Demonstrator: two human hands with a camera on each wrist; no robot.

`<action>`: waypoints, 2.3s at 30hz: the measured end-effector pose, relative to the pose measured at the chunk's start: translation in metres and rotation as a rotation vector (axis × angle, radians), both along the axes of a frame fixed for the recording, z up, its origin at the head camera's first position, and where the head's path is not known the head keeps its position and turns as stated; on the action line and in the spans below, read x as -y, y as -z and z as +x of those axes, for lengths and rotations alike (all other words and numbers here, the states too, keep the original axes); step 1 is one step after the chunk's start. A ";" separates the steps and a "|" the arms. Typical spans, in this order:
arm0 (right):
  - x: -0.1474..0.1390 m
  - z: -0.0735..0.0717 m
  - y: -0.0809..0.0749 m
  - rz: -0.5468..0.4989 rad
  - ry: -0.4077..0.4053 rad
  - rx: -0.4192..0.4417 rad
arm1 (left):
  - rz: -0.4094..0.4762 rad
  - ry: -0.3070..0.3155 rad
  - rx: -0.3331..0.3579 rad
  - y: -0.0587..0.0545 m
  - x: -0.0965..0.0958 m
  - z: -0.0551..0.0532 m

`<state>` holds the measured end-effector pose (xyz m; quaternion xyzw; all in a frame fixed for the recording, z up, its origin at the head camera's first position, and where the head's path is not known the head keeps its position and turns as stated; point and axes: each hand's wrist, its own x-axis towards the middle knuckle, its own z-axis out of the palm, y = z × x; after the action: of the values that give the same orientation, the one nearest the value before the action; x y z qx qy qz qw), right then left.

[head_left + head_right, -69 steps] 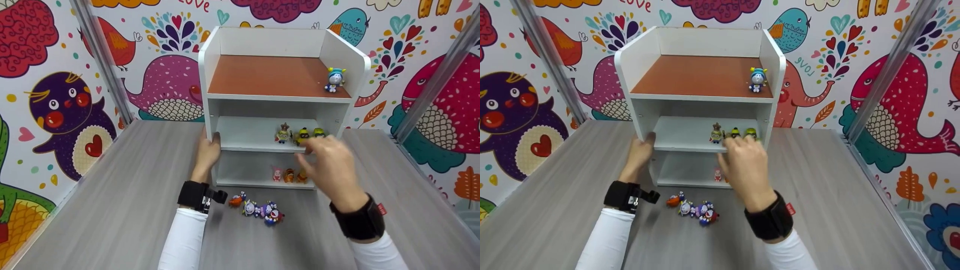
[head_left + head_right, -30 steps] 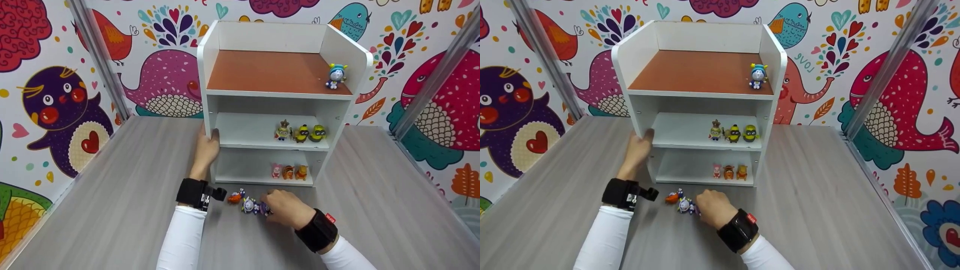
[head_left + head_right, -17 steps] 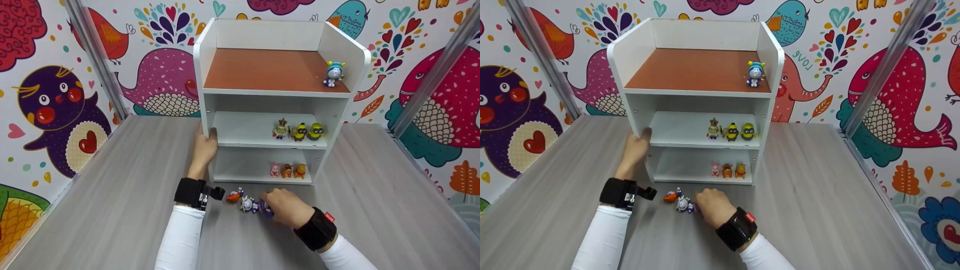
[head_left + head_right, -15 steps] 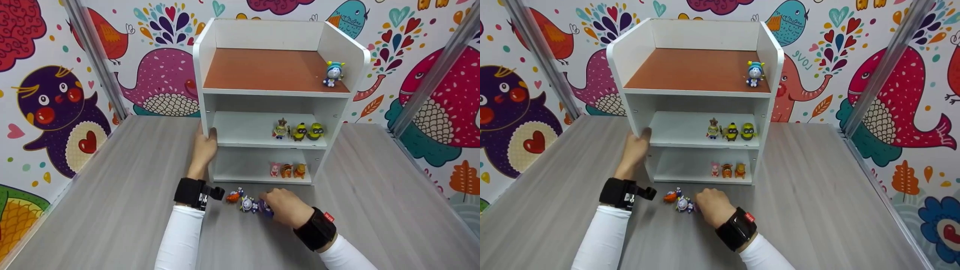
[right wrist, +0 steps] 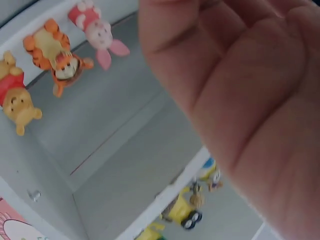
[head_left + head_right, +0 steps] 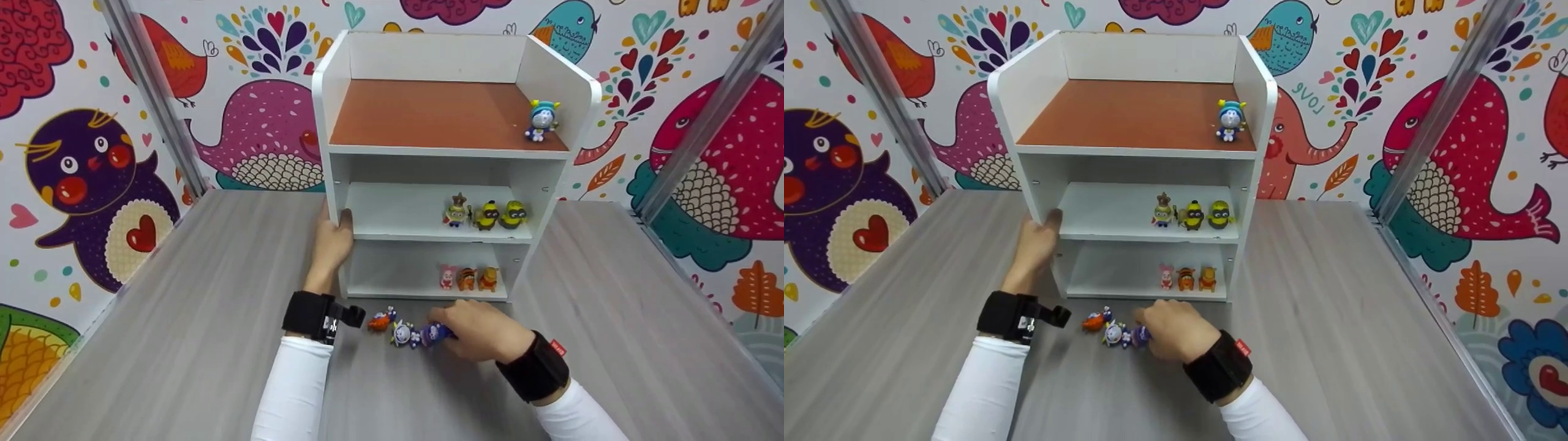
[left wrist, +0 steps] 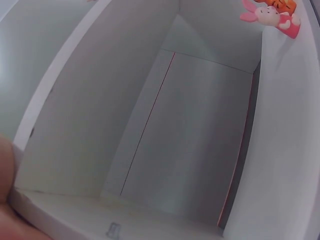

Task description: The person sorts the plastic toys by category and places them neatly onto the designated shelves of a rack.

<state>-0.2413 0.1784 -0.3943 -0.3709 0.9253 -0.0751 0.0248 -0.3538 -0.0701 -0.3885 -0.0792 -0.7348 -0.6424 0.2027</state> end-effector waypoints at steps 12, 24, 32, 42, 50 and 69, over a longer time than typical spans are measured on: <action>-0.016 -0.006 -0.016 -0.249 -0.046 -0.086 | 0.002 0.020 0.006 -0.003 0.000 0.001; -0.019 -0.011 -0.017 -0.380 -0.028 -0.161 | 0.007 0.019 -0.007 -0.002 -0.001 0.001; -0.023 -0.009 -0.023 -0.429 -0.007 -0.144 | 0.001 0.002 0.001 -0.002 -0.001 0.001; -0.024 -0.006 -0.031 -0.505 0.142 -0.140 | 0.007 0.021 -0.016 -0.004 -0.001 0.001; -0.026 -0.006 -0.033 -0.648 0.175 -0.215 | 0.014 0.020 -0.001 -0.003 -0.002 0.000; -0.037 0.003 -0.113 -0.759 0.218 -0.391 | 0.004 -0.001 -0.009 -0.001 0.000 0.001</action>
<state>-0.2383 0.2154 -0.2812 -0.2614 0.8532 -0.3403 -0.2967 -0.3530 -0.0701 -0.3872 -0.0815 -0.7326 -0.6435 0.2064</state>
